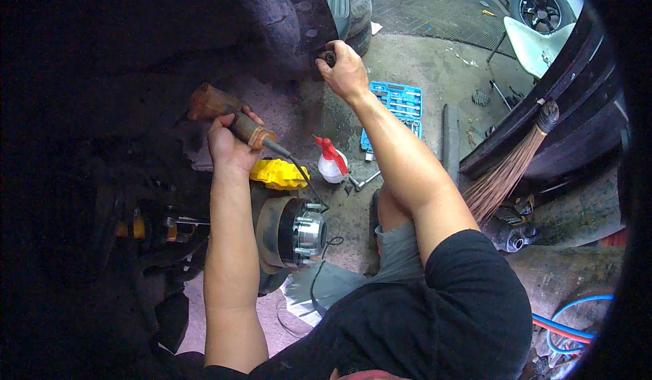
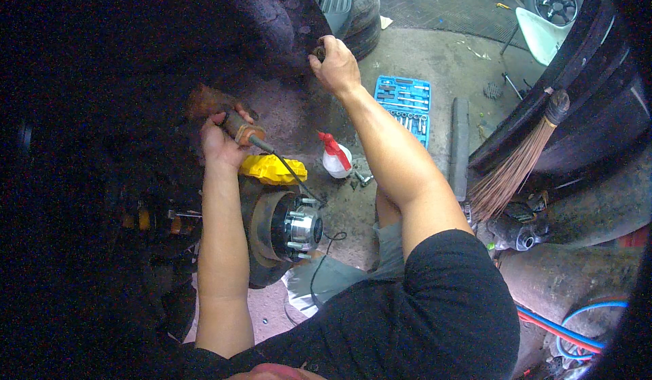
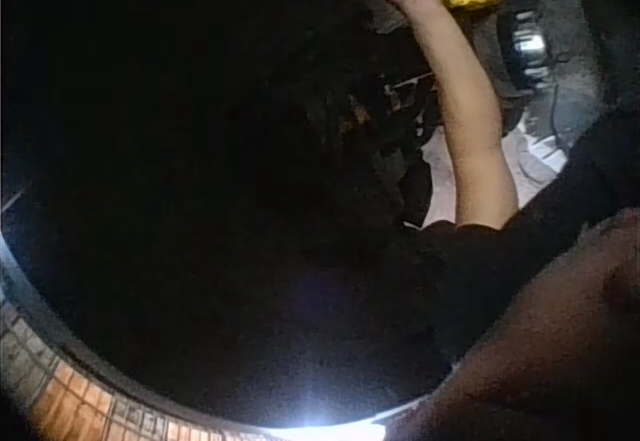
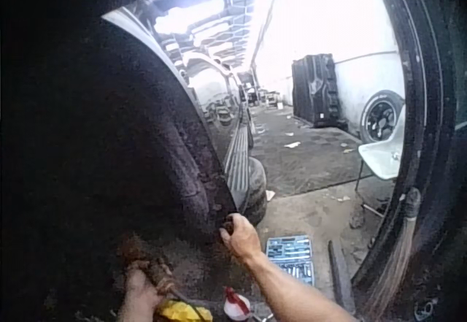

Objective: The person uses a power tool to work on a bolt in the car's undercarriage, then sprays a liquid onto the area and wipes it with a cloth. The person is sitting on the floor during the task.

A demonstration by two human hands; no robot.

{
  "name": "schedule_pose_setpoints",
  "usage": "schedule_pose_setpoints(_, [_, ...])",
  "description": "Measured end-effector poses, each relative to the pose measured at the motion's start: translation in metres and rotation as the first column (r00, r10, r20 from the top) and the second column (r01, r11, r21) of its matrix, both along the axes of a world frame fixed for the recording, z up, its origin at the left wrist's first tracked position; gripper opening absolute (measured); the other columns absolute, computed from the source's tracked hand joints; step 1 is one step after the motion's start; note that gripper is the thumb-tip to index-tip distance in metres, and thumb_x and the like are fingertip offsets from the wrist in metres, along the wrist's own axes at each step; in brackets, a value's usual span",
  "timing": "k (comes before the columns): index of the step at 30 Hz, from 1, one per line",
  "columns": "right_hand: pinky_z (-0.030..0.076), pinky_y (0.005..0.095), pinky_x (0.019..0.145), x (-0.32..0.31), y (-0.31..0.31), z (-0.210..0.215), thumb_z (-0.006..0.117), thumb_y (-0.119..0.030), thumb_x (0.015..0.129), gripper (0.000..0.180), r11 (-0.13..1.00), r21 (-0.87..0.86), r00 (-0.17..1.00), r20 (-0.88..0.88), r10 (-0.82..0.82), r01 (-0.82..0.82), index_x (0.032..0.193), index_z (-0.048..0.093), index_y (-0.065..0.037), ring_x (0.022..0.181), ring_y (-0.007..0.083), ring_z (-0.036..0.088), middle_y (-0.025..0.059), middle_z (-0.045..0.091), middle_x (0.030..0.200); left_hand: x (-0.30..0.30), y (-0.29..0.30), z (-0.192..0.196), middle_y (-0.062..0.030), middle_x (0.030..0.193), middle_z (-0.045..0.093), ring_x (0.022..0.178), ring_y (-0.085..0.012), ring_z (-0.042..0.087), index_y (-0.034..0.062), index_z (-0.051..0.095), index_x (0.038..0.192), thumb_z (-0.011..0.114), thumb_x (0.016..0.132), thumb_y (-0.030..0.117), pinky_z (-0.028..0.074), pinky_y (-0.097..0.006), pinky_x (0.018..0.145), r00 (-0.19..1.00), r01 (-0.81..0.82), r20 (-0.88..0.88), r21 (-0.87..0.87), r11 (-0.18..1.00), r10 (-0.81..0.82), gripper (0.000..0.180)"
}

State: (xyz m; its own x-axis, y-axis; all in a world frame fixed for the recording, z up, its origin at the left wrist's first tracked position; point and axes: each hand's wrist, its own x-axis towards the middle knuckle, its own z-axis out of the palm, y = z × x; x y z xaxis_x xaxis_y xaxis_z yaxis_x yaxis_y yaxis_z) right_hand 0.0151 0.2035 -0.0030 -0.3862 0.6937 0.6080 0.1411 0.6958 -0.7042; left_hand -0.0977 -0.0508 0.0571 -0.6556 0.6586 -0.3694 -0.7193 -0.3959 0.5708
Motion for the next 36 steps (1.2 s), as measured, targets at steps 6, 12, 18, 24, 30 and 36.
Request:
schedule_pose_setpoints(6, [0.052, 0.0458, 0.092, -0.002, 0.005, -0.005, 0.074, -0.024, 0.083, 0.041, 0.999, -0.042, 1.0, -0.005, 0.019, -0.019, 0.116, 0.059, -0.003, 0.105, 0.0383, 0.064, 0.0193, 0.066, 0.109, 0.0, 0.001, -0.001, -0.0127, 0.101, 0.062, 0.091, -0.0252, 0.061, 0.0004, 0.052, 0.115, 0.05, 0.085, 0.019, 0.053, -0.042, 0.086, 0.999, 0.012, 0.032, -0.001, 1.0, -0.012, 0.035])
schedule_pose_setpoints(12, [0.053, 0.0426, 0.089, 0.004, 0.006, -0.004, 0.076, -0.022, 0.084, 0.039, 1.0, -0.006, 0.999, -0.034, -0.023, 0.023, 0.114, 0.062, -0.003, 0.104, 0.0361, 0.067, 0.0185, 0.068, 0.108, 0.001, 0.002, -0.001, -0.0129, 0.1, 0.062, 0.09, -0.0252, 0.061, 0.0006, 0.053, 0.113, 0.05, 0.084, 0.019, 0.053, -0.043, 0.087, 0.998, -0.011, 0.059, -0.002, 1.0, 0.012, 0.035])
schedule_pose_setpoints(18, [0.053, 0.0439, 0.09, 0.005, 0.003, 0.0, 0.075, -0.024, 0.084, 0.043, 0.998, 0.051, 0.999, 0.011, -0.033, 0.032, 0.118, 0.06, -0.004, 0.105, 0.0367, 0.065, 0.0188, 0.066, 0.113, -0.006, 0.001, -0.006, -0.0133, 0.102, 0.061, 0.09, -0.0251, 0.061, 0.0013, 0.05, 0.116, 0.05, 0.083, 0.018, 0.053, -0.043, 0.087, 0.999, 0.023, 0.04, 0.04, 0.999, -0.024, 0.037])
schedule_pose_setpoints(24, [0.053, 0.0446, 0.089, 0.005, 0.0, 0.004, 0.074, -0.024, 0.085, 0.043, 0.996, 0.085, 0.999, 0.029, -0.033, 0.031, 0.12, 0.059, -0.005, 0.104, 0.0373, 0.065, 0.0188, 0.065, 0.114, -0.004, 0.003, -0.004, -0.0138, 0.102, 0.06, 0.091, -0.0256, 0.061, 0.0015, 0.046, 0.12, 0.05, 0.083, 0.017, 0.054, -0.043, 0.086, 1.0, 0.005, 0.008, 0.028, 1.0, -0.006, 0.04])
schedule_pose_setpoints(30, [0.054, 0.0456, 0.086, 0.008, -0.004, 0.011, 0.074, -0.023, 0.085, 0.042, 0.992, 0.126, 0.997, 0.076, -0.033, 0.023, 0.12, 0.059, -0.005, 0.1, 0.0378, 0.066, 0.0186, 0.065, 0.112, 0.006, 0.005, 0.002, -0.0131, 0.1, 0.059, 0.091, -0.0246, 0.061, 0.0008, 0.047, 0.119, 0.05, 0.084, 0.015, 0.054, -0.043, 0.085, 0.998, -0.049, 0.047, 0.041, 0.998, 0.047, 0.038])
schedule_pose_setpoints(36, [0.055, 0.0437, 0.08, 0.013, -0.017, 0.031, 0.075, -0.019, 0.084, 0.038, 0.98, 0.195, 0.999, -0.037, -0.033, 0.04, 0.115, 0.06, -0.005, 0.094, 0.0373, 0.068, 0.0173, 0.065, 0.108, 0.005, 0.002, 0.002, -0.0126, 0.1, 0.06, 0.089, -0.0244, 0.061, 0.0004, 0.05, 0.112, 0.05, 0.085, 0.016, 0.054, -0.042, 0.085, 0.999, -0.003, 0.035, 0.035, 0.999, 0.002, 0.032])
